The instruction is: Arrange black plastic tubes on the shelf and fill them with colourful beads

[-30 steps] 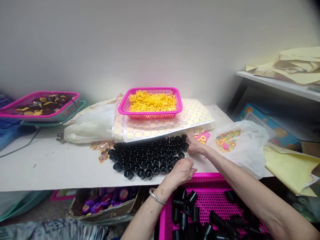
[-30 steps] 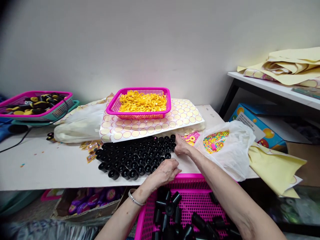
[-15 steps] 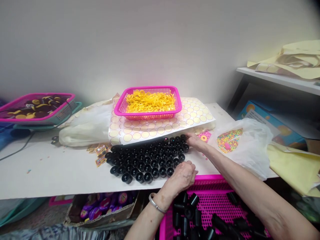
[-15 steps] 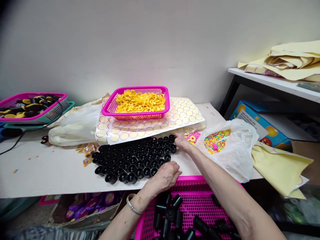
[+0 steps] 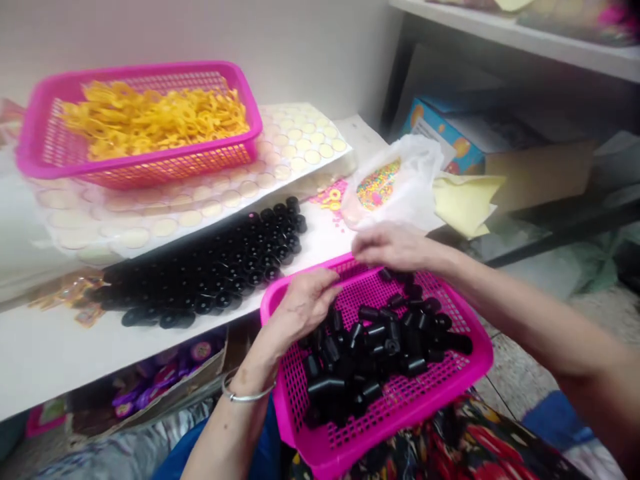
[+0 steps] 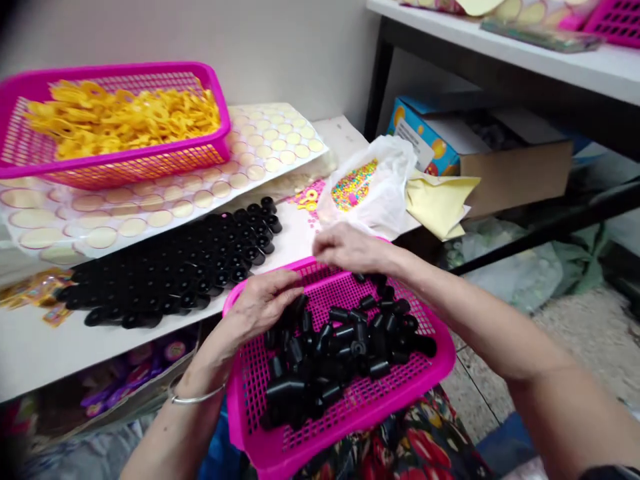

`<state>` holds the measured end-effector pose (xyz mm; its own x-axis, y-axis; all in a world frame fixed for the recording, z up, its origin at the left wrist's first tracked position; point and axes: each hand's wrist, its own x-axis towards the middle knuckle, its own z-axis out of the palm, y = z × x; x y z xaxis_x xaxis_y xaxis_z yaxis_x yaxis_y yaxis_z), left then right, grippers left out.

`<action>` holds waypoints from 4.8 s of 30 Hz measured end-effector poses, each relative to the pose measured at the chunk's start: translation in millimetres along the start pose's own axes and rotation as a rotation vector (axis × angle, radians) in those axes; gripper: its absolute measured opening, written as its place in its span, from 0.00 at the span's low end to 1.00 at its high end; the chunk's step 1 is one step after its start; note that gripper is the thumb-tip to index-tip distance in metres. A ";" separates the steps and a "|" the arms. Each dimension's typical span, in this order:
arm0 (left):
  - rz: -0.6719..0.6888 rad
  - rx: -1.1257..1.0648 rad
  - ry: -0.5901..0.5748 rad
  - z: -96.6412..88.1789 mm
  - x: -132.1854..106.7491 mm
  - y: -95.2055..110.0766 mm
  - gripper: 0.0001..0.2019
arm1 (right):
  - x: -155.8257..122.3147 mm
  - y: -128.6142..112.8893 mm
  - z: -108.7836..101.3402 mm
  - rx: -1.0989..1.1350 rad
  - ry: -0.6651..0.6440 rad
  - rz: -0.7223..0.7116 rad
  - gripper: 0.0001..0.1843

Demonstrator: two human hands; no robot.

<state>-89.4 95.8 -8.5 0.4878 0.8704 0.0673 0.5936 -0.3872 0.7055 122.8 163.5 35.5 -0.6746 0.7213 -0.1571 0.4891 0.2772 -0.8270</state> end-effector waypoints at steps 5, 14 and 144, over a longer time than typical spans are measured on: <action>-0.155 0.307 -0.284 23.7 4.2 3.3 0.09 | -61.0 31.7 56.5 -0.477 -0.247 0.142 0.05; -0.493 0.581 -0.312 47.0 14.6 7.2 0.09 | -52.7 46.4 69.3 -0.477 -0.132 0.134 0.12; -0.168 0.151 -0.422 37.3 1.4 28.1 0.07 | -70.0 49.4 75.0 -0.498 -0.116 0.255 0.09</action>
<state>-48.2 74.8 -14.9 0.5758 0.7373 -0.3534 0.7577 -0.3189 0.5693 152.6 79.0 -34.8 -0.5438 0.7379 -0.3997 0.8269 0.3900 -0.4051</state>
